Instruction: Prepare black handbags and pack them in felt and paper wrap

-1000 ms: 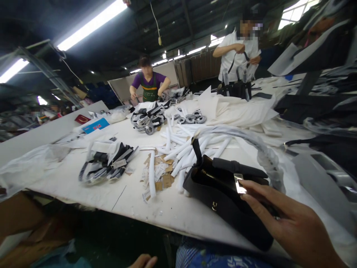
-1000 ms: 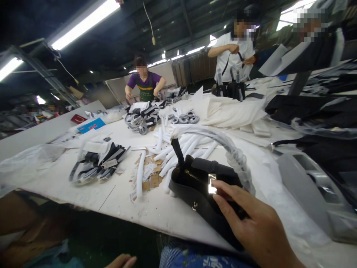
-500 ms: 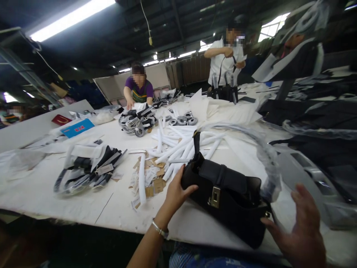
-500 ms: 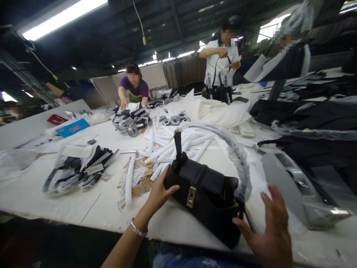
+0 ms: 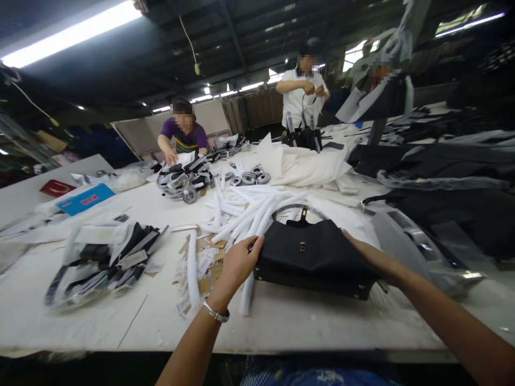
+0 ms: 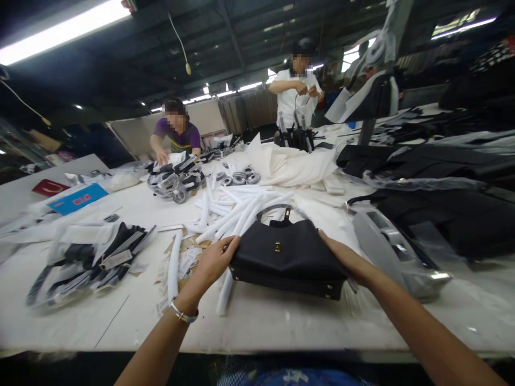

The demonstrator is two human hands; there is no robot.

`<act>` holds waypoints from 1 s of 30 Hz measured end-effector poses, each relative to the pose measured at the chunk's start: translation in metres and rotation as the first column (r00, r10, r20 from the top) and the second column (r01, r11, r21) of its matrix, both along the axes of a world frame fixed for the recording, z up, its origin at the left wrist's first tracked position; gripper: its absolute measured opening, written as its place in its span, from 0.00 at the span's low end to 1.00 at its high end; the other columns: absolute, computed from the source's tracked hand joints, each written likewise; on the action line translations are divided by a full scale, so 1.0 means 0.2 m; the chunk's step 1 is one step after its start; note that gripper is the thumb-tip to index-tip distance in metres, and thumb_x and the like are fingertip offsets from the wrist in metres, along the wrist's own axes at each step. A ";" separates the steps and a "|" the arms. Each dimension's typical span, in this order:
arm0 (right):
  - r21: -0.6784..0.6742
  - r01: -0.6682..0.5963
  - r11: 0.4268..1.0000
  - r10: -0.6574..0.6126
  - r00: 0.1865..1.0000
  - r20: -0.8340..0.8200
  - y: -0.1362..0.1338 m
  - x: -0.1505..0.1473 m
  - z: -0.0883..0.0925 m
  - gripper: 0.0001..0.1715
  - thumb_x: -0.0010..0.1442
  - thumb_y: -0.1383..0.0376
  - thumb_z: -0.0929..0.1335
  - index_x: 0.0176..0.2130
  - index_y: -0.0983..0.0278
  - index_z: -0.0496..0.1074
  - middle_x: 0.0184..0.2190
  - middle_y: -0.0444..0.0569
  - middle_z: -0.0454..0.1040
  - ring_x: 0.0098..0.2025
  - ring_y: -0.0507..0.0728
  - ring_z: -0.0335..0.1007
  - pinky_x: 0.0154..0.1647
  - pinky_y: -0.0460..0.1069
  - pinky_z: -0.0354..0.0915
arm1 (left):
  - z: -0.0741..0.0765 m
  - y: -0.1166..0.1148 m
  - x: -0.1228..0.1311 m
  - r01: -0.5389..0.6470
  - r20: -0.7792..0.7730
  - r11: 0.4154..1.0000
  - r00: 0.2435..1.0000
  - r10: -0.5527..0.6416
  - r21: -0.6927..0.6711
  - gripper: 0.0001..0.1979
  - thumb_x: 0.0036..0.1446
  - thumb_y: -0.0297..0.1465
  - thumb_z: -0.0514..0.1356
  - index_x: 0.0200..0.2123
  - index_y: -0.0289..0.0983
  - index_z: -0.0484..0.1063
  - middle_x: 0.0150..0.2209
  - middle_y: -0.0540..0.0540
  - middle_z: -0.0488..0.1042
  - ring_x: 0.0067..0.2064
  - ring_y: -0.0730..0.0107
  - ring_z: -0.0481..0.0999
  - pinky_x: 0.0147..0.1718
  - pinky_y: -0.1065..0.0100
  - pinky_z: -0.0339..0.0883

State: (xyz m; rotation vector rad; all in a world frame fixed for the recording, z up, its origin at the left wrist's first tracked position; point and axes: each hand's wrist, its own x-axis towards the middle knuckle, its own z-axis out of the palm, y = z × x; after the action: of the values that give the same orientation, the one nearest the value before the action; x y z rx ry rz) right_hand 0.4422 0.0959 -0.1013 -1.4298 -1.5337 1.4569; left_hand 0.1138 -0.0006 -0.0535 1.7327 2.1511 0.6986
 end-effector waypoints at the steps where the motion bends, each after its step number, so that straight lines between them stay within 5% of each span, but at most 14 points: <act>1: 0.020 -0.016 1.000 0.015 1.000 0.025 0.00 0.01 -0.02 0.36 0.65 0.38 0.60 0.45 0.61 0.82 0.48 0.54 0.81 0.53 0.67 0.77 0.58 0.62 0.70 | -0.01 -0.01 0.00 0.013 -0.013 1.000 1.000 -0.014 -0.009 0.23 0.68 0.48 0.50 0.49 0.44 0.80 0.47 0.44 0.82 0.51 0.51 0.80 0.50 0.57 0.70; 5: 0.165 0.018 0.986 -0.043 0.988 0.147 0.00 0.06 -0.06 0.34 0.66 0.42 0.61 0.55 0.62 0.76 0.54 0.54 0.78 0.59 0.68 0.71 0.63 0.64 0.63 | -0.07 -0.07 -0.01 0.104 -0.046 0.994 0.993 -0.105 -0.012 0.22 0.69 0.45 0.49 0.49 0.42 0.79 0.47 0.43 0.82 0.50 0.51 0.80 0.51 0.54 0.70; 9: 0.419 0.076 0.905 -0.192 0.951 0.242 -0.12 0.12 0.04 0.36 0.65 0.47 0.65 0.64 0.63 0.67 0.63 0.56 0.69 0.65 0.69 0.63 0.70 0.66 0.51 | -0.06 -0.13 0.01 0.235 -0.100 0.969 0.969 -0.227 0.075 0.25 0.69 0.45 0.52 0.62 0.40 0.67 0.64 0.42 0.69 0.65 0.56 0.67 0.64 0.55 0.60; 11: 0.647 -0.141 0.749 -0.115 0.934 0.338 -0.21 0.12 0.11 0.33 0.66 0.49 0.65 0.64 0.60 0.66 0.65 0.53 0.66 0.68 0.66 0.59 0.72 0.63 0.48 | -0.04 -0.13 0.06 0.423 -0.215 0.900 0.893 -0.395 0.105 0.31 0.65 0.49 0.58 0.66 0.42 0.62 0.68 0.42 0.63 0.69 0.56 0.61 0.67 0.52 0.53; 12: 0.721 -0.313 0.618 -0.042 0.903 0.428 -0.25 0.10 0.13 0.33 0.66 0.49 0.66 0.65 0.60 0.65 0.66 0.52 0.66 0.69 0.65 0.57 0.72 0.63 0.47 | -0.04 -0.12 0.09 0.531 -0.293 0.841 0.823 -0.486 0.099 0.35 0.62 0.52 0.60 0.67 0.42 0.60 0.68 0.42 0.62 0.70 0.54 0.58 0.68 0.49 0.50; 14: 0.709 -0.612 0.351 0.069 0.772 0.632 -0.30 0.06 0.15 0.41 0.64 0.50 0.70 0.69 0.61 0.59 0.67 0.53 0.63 0.70 0.65 0.54 0.72 0.65 0.46 | -0.05 -0.09 0.15 0.695 -0.438 0.718 0.657 -0.614 0.034 0.44 0.56 0.55 0.64 0.69 0.43 0.55 0.70 0.40 0.59 0.71 0.51 0.55 0.69 0.43 0.46; 15: 0.660 -0.696 0.283 0.094 0.705 0.703 -0.30 0.03 0.14 0.46 0.61 0.50 0.72 0.70 0.61 0.55 0.69 0.54 0.60 0.71 0.67 0.51 0.72 0.67 0.46 | -0.06 -0.07 0.17 0.732 -0.485 0.681 0.593 -0.643 -0.008 0.47 0.53 0.55 0.65 0.70 0.43 0.53 0.70 0.40 0.57 0.72 0.49 0.54 0.69 0.42 0.46; 18: 0.565 -0.783 0.259 0.081 0.601 0.795 -0.24 -0.01 0.04 0.53 0.56 0.56 0.76 0.71 0.61 0.53 0.70 0.57 0.57 0.71 0.71 0.49 0.68 0.70 0.51 | -0.13 -0.01 0.20 0.747 -0.564 0.658 0.505 -0.653 -0.092 0.45 0.57 0.50 0.66 0.71 0.46 0.50 0.70 0.43 0.57 0.70 0.50 0.57 0.66 0.42 0.53; 22: 0.570 -0.794 0.212 0.035 0.589 0.807 -0.15 0.00 -0.19 0.41 0.60 0.73 0.69 0.68 0.55 0.59 0.66 0.51 0.66 0.68 0.68 0.58 0.64 0.68 0.59 | -0.29 0.01 0.19 0.731 -0.597 0.676 0.501 -0.626 -0.095 0.29 0.69 0.32 0.55 0.70 0.52 0.51 0.69 0.49 0.61 0.67 0.54 0.63 0.63 0.45 0.60; 26: 0.611 -0.777 0.150 -0.034 0.613 0.789 -0.15 0.01 -0.37 0.40 0.62 0.78 0.62 0.69 0.55 0.59 0.66 0.50 0.66 0.67 0.69 0.60 0.61 0.69 0.61 | -0.44 -0.03 0.19 0.700 -0.620 0.710 0.523 -0.584 -0.078 0.35 0.66 0.21 0.52 0.70 0.54 0.50 0.70 0.48 0.58 0.69 0.51 0.59 0.64 0.43 0.57; 30: 0.607 -0.781 0.145 0.002 0.614 0.789 -0.15 0.04 -0.40 0.40 0.63 0.77 0.61 0.70 0.54 0.57 0.66 0.51 0.64 0.68 0.69 0.58 0.61 0.70 0.61 | -0.49 -0.09 0.20 0.700 -0.638 0.711 0.519 -0.568 -0.064 0.46 0.57 0.16 0.56 0.71 0.57 0.44 0.72 0.46 0.54 0.71 0.50 0.55 0.65 0.41 0.53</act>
State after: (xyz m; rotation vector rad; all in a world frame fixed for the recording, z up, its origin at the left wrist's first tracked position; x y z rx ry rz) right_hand 0.4493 0.0649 -0.1804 -0.5985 -2.7431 -0.1721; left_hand 0.1529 -0.0184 -0.1511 2.9609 1.4980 0.1195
